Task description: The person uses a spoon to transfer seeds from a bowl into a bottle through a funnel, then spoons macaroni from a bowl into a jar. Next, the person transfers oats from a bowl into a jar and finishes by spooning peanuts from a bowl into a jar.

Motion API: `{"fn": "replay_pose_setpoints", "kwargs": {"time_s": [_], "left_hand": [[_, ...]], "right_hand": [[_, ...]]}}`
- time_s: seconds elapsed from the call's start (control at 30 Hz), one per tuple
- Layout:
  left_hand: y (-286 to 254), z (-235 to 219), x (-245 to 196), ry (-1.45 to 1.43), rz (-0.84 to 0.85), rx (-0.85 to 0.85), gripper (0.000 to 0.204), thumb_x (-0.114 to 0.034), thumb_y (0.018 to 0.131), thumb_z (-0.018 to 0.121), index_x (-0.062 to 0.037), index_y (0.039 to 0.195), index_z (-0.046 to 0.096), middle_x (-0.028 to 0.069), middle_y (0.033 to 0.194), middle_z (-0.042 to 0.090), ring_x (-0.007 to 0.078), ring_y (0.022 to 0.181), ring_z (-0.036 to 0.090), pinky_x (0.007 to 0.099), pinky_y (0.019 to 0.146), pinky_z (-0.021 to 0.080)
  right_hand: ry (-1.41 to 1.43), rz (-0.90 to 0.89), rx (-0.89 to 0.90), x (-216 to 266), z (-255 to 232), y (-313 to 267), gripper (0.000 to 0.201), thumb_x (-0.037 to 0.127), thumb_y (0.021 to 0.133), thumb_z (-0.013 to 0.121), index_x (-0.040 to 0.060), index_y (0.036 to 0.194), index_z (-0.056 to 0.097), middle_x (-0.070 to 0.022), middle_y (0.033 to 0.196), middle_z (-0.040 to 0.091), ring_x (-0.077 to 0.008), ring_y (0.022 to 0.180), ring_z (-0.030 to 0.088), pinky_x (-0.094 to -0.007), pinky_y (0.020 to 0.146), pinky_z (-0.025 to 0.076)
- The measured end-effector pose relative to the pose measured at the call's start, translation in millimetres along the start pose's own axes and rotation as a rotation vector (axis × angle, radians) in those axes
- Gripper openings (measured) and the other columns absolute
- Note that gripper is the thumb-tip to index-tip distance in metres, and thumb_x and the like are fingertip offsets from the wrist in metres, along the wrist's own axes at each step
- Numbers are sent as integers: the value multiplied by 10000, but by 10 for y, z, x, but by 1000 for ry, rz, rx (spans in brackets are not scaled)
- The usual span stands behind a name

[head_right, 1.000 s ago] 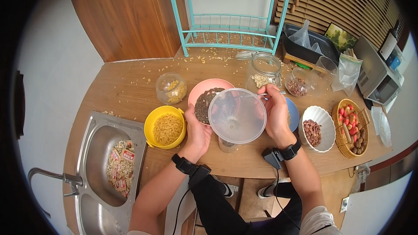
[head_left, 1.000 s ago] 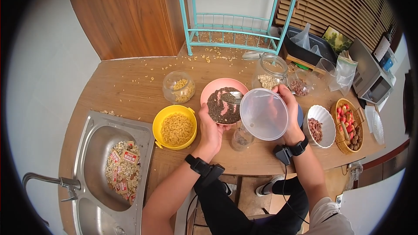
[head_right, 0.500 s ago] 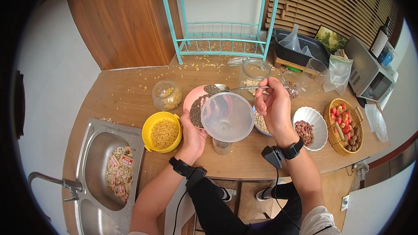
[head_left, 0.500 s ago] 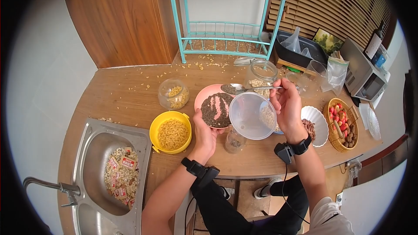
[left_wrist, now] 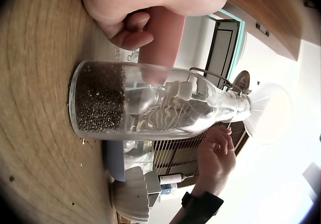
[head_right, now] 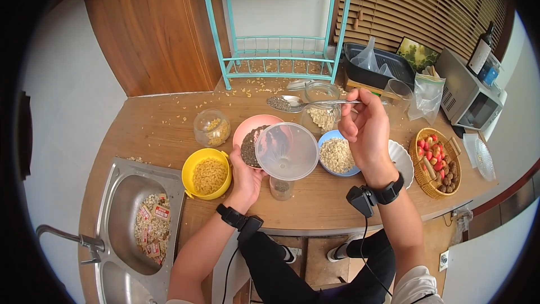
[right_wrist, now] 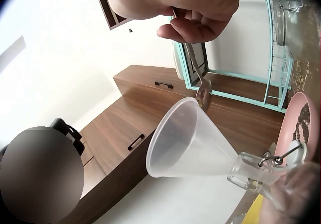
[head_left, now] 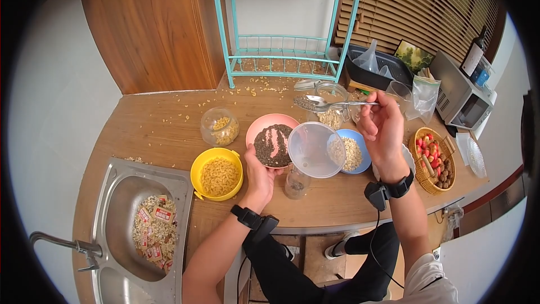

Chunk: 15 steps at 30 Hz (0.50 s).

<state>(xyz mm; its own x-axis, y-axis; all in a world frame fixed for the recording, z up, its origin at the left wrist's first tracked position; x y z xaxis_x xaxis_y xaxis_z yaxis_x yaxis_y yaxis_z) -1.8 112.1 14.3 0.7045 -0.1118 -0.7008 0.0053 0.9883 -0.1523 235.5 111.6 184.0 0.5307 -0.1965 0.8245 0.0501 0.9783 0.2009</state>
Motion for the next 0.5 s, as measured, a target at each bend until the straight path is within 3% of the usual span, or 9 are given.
{"fn": "replay_pose_setpoints", "kwargs": {"time_s": [0.5], "left_hand": [[30,-41,24,16,2,7,508,-536,1040,250,-124,1171,517,31,1032,637,135,826,587,290,630,431]], "right_hand": [[7,-30,37,93,-95,-440,253,300,1050,420,95,964,541,-57,743,631,-96,376,356,-237,364,260]]}}
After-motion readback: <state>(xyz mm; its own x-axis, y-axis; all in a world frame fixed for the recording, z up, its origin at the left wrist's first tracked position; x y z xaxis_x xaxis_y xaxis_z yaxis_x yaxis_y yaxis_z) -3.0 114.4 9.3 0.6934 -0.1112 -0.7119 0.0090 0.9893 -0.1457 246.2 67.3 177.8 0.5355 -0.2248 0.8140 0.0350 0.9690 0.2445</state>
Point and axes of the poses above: each hand's wrist, its own y-axis towards the middle knuckle, its own z-axis out of the palm, x = y × z, the point moved 6 cm from there along y, towards the middle knuckle
